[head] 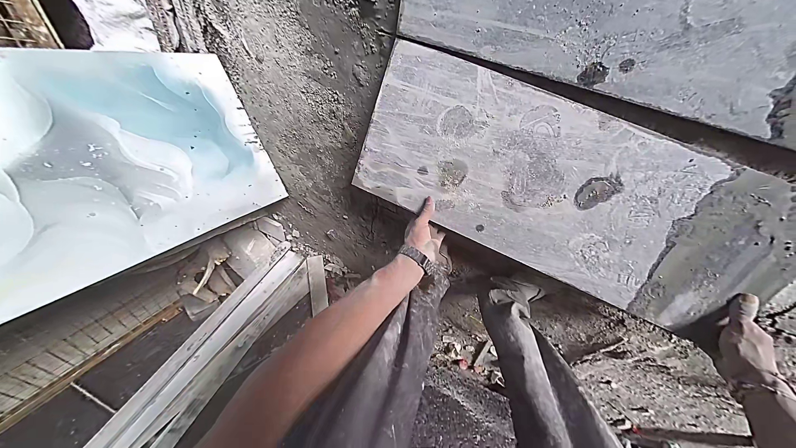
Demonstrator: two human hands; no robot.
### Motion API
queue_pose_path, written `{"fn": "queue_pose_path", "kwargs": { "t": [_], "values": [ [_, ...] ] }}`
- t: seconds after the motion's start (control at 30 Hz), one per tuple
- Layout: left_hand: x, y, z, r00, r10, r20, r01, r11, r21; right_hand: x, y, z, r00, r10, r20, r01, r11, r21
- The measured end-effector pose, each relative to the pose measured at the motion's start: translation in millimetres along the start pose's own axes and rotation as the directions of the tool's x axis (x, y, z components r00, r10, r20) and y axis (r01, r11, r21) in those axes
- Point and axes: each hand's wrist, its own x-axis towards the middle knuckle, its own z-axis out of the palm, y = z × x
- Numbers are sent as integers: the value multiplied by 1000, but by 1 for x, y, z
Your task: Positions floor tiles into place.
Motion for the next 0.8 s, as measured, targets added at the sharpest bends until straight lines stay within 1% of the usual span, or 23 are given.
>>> {"fn": "queue_pose_path", "kwargs": {
  "t": [0.07, 0.17, 0.27, 0.33, 0.43, 0.47, 0.53, 0.6, 0.67, 0.73, 0.77, 0.8],
  "values": [
    [-6, -4, -3, 1000, 9, 8, -9, 998, 62, -1, -1, 1, 1000, 3, 5, -3, 1000, 10],
    [-20, -25, -6, 992, -48, 116, 23, 978, 207, -22, -21, -5, 1000, 10, 27, -9, 999, -36],
    [-30, -40, 0, 967, -135, 216, 51, 933, 355, -34, -31, -11, 999, 10, 36, -5, 993, -116],
    [-34, -45, 3, 935, -214, 283, 77, 901, 428, -35, -31, -12, 999, 19, 38, -14, 992, -124],
    [-34, -43, 5, 886, -324, 331, 175, 896, 409, -36, -33, -10, 999, 30, 39, -27, 997, -71],
    [-33, -42, 7, 876, -340, 342, 197, 900, 390, -33, -34, -7, 999, 36, 38, -34, 998, -49],
    [-33, -49, 11, 854, -370, 366, 237, 903, 359, -19, -20, -5, 998, 34, 47, -35, 999, 15],
    [-32, -58, 15, 827, -397, 399, 266, 900, 345, -15, -14, -6, 997, 40, 59, -42, 999, 35],
    [-33, -67, 21, 795, -431, 426, 281, 885, 370, -31, -27, -9, 997, 65, 40, -66, 998, 23],
    [-33, -76, 29, 774, -459, 436, 280, 866, 414, -37, -37, -14, 997, 74, 37, -74, 997, 9],
    [-34, -79, 31, 773, -464, 432, 258, 852, 455, -36, -38, -15, 996, 77, 43, -77, 997, 6],
    [-35, -80, 34, 782, -451, 431, 206, 839, 504, -35, -39, -14, 996, 73, 56, -74, 997, 12]
  ]
}}
